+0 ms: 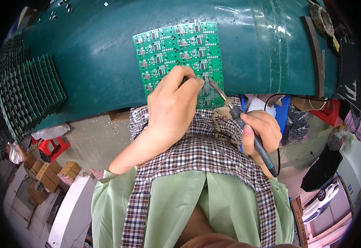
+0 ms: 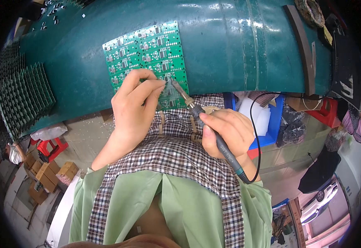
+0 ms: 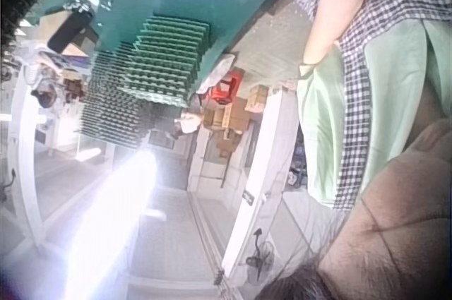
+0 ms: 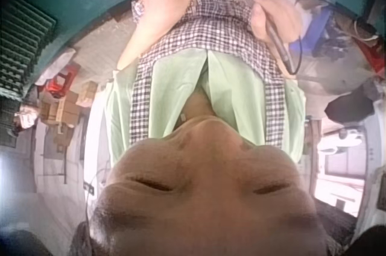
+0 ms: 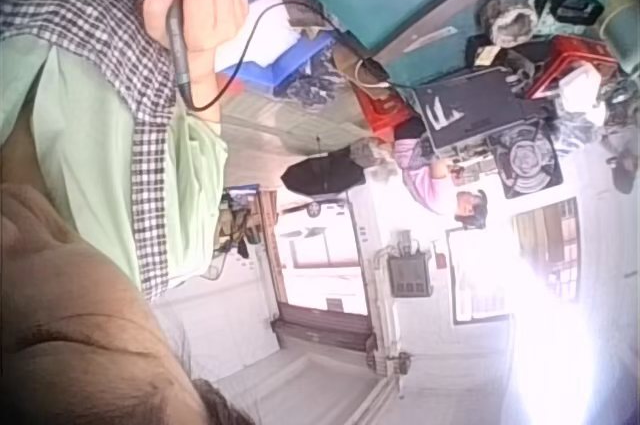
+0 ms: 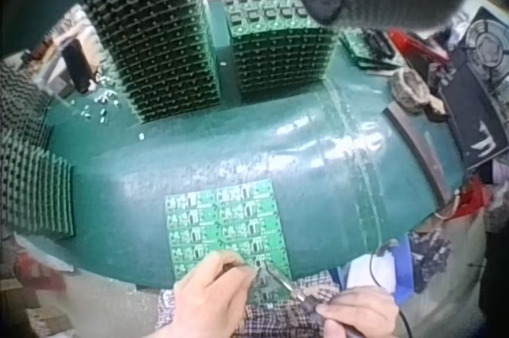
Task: The person solders components onto a green printed circuit board at a workbench, using a soldering iron and solder wire.
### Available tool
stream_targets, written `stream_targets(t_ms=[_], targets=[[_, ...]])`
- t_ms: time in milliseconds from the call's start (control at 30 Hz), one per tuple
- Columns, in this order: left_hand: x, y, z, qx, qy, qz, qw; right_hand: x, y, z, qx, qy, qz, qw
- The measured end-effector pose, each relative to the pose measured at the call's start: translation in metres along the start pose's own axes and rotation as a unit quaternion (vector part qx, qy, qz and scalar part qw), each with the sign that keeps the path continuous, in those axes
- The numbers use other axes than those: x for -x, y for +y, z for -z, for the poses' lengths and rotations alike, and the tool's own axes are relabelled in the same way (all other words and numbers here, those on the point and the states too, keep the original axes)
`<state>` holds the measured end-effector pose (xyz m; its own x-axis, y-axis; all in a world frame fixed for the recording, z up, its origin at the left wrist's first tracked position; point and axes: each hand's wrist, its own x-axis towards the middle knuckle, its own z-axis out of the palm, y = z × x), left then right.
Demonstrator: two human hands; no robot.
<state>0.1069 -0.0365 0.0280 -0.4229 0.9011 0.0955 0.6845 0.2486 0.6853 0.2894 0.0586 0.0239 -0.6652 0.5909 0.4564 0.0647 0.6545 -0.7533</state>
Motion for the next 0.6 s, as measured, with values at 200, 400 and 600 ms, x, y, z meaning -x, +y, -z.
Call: stream_targets(t_ms=[200,400,600], targets=[[0.0010,-0.0024,-0.0026,-0.032,0.014,-0.027,0.999,0.0065,-0.0047,-0.0032,0.010,0.008,0.009,1.000],[0.0032,-0.0021,0.0008,-0.012,0.038,-0.062,0.997,0.0086,-0.0022,0.0031,0.014,0.038,0.015,0.999],[0.0083,-0.0010,-0.0010,0.023,0.041,-0.022,0.999,0.0032,-0.0011,0.0003,0.011,0.027,0.005,1.000]])
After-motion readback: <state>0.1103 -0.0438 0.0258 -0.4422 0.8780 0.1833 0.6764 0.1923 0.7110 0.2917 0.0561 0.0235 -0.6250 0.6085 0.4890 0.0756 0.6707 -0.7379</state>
